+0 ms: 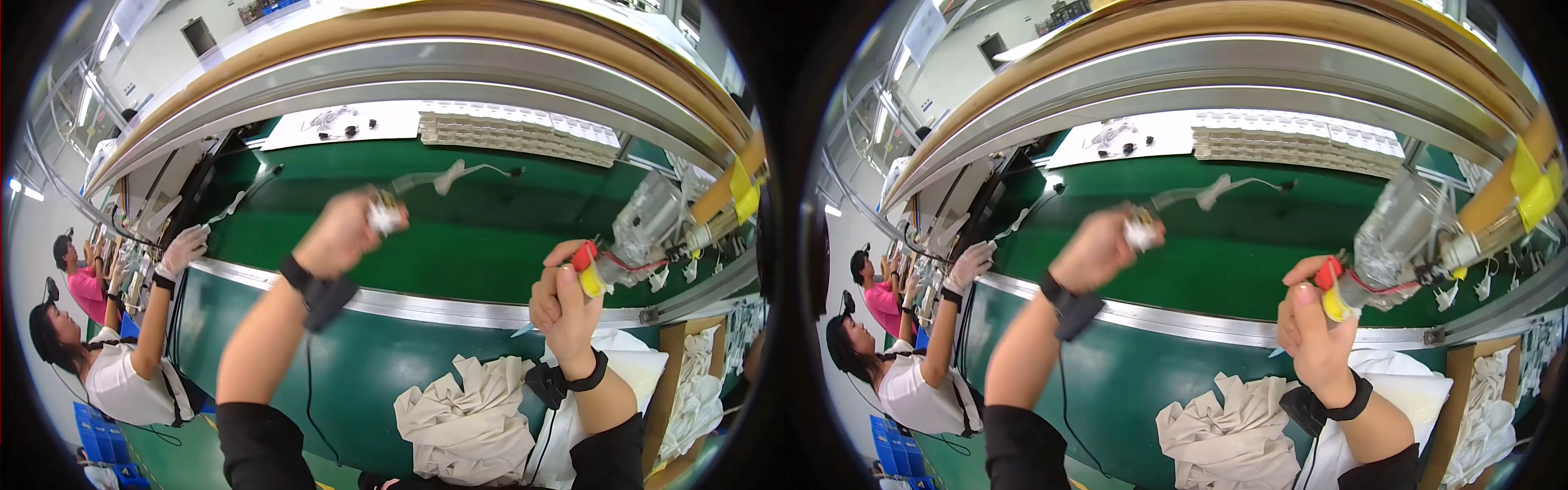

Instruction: The person picks up a circuit board and applies glue to it using a dispenser. They then set the board back on the conveyor belt and move a power cord aside before repeating the process with another board.

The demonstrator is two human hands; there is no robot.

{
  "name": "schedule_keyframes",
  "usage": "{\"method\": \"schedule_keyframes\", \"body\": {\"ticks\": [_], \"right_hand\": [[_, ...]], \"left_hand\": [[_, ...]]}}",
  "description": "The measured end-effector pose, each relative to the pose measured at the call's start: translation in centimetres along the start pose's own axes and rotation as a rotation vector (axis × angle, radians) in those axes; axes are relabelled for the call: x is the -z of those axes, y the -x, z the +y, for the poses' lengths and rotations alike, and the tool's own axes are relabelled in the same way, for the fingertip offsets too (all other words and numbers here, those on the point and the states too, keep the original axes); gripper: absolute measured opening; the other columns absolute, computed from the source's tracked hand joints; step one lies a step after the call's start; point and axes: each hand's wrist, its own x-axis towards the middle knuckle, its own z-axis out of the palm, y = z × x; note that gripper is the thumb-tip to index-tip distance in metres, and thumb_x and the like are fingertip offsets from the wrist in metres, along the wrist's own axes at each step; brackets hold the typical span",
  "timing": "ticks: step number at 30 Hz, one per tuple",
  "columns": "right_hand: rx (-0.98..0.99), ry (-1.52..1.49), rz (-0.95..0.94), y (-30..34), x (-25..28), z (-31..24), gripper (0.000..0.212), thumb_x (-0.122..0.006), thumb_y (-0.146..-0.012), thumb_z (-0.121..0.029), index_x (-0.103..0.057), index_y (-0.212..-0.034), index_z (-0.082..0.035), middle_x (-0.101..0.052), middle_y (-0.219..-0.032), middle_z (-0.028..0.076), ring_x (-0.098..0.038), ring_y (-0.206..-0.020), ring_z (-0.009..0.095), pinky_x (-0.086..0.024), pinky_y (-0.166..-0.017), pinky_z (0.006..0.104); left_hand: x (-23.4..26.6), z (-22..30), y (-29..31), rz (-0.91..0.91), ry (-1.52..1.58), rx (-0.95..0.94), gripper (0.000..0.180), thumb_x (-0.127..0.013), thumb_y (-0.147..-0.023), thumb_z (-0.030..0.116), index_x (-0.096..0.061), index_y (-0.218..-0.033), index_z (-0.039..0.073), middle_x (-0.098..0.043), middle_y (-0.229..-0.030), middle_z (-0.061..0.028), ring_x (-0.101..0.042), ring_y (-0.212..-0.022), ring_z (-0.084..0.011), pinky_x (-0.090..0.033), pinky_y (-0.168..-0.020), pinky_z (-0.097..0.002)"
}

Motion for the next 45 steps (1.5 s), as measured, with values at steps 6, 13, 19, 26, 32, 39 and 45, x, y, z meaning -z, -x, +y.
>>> {"method": "schedule_keyframes", "body": {"ticks": [6, 13, 19, 26, 32, 39, 45], "right_hand": [[-0.061, 0.014, -0.016, -0.6, 1.6, 0.1, 0.023, -0.045, -0.096, -0.027, -0.04, -0.099, -0.005, -0.031, -0.051, -0.003, -0.026, -0.038, 0.004, -0.022, -0.034, 0.0208], [-0.081, 0.064, 0.002, -2.4, 3.7, 2.6, 0.028, -0.044, -0.096, -0.032, -0.04, -0.101, -0.005, -0.032, -0.05, -0.002, -0.026, -0.038, 0.004, -0.022, -0.035, 0.021], [-0.097, -0.111, -0.007, -3.4, 4.5, 5.5, 0.024, -0.049, -0.094, -0.023, -0.045, -0.1, 0.0, -0.04, -0.054, -0.003, -0.03, -0.043, 0.002, -0.024, -0.039, 0.02], [-0.088, 0.139, -0.057, -3.7, 4.8, 8.1, 0.038, -0.038, -0.096, -0.046, -0.036, -0.102, -0.009, -0.03, -0.048, -0.004, -0.026, -0.037, 0.005, -0.021, -0.036, 0.0212], [-0.101, 0.149, -0.051, -3.3, 4.5, 8.6, 0.035, -0.036, -0.097, -0.045, -0.035, -0.1, -0.011, -0.029, -0.049, -0.004, -0.025, -0.038, 0.005, -0.022, -0.037, 0.021], [-0.092, 0.146, -0.153, -3.5, 4.8, 8.8, 0.033, -0.036, -0.097, -0.045, -0.035, -0.097, -0.012, -0.03, -0.049, -0.003, -0.025, -0.038, 0.005, -0.022, -0.035, 0.0207], [-0.1, 0.02, -0.003, -3.3, 4.7, 9.2, 0.027, -0.046, -0.093, -0.033, -0.04, -0.091, -0.006, -0.034, -0.048, -0.002, -0.028, -0.037, 0.004, -0.021, -0.035, 0.0202]], "left_hand": [[-7.1, -16.5, 1.6, -0.396, 0.275, 0.325, 0.03, -0.038, -0.098, 0.028, -0.046, -0.117, 0.006, -0.061, -0.104, -0.008, -0.061, -0.089, -0.0142, -0.042, -0.051, -0.0182], [-10.4, -20.5, 0.8, -0.566, 0.064, 0.196, 0.038, -0.048, -0.095, 0.013, -0.033, -0.13, 0.011, -0.057, -0.118, -0.0101, -0.057, -0.107, -0.0147, -0.05, -0.064, -0.0222], [-9.1, -22.6, -1.7, -0.677, 0.178, 0.167, 0.044, -0.046, -0.095, 0.01, -0.029, -0.135, 0.011, -0.05, -0.127, -0.0124, -0.053, -0.115, -0.0187, -0.054, -0.077, -0.0289], [-7.7, -23.6, -3.0, -0.629, 0.23, 0.025, 0.046, -0.048, -0.093, 0.004, -0.029, -0.135, 0.008, -0.048, -0.13, -0.0137, -0.05, -0.118, -0.0198, -0.056, -0.078, -0.03], [-6.9, -23.8, -2.9, -0.66, 0.229, 0.034, 0.047, -0.049, -0.091, 0.002, -0.03, -0.135, 0.006, -0.048, -0.13, -0.0137, -0.049, -0.119, -0.02, -0.056, -0.079, -0.0299], [-6.9, -24.1, -2.8, -0.679, 0.244, 0.045, 0.048, -0.05, -0.091, 0.002, -0.031, -0.135, 0.005, -0.049, -0.129, -0.0132, -0.05, -0.118, -0.0198, -0.056, -0.08, -0.0304], [-6.8, -24.1, -3.0, -0.667, 0.243, 0.04, 0.048, -0.05, -0.091, 0.002, -0.031, -0.135, 0.005, -0.049, -0.129, -0.0128, -0.051, -0.117, -0.0197, -0.056, -0.08, -0.0306]]}}
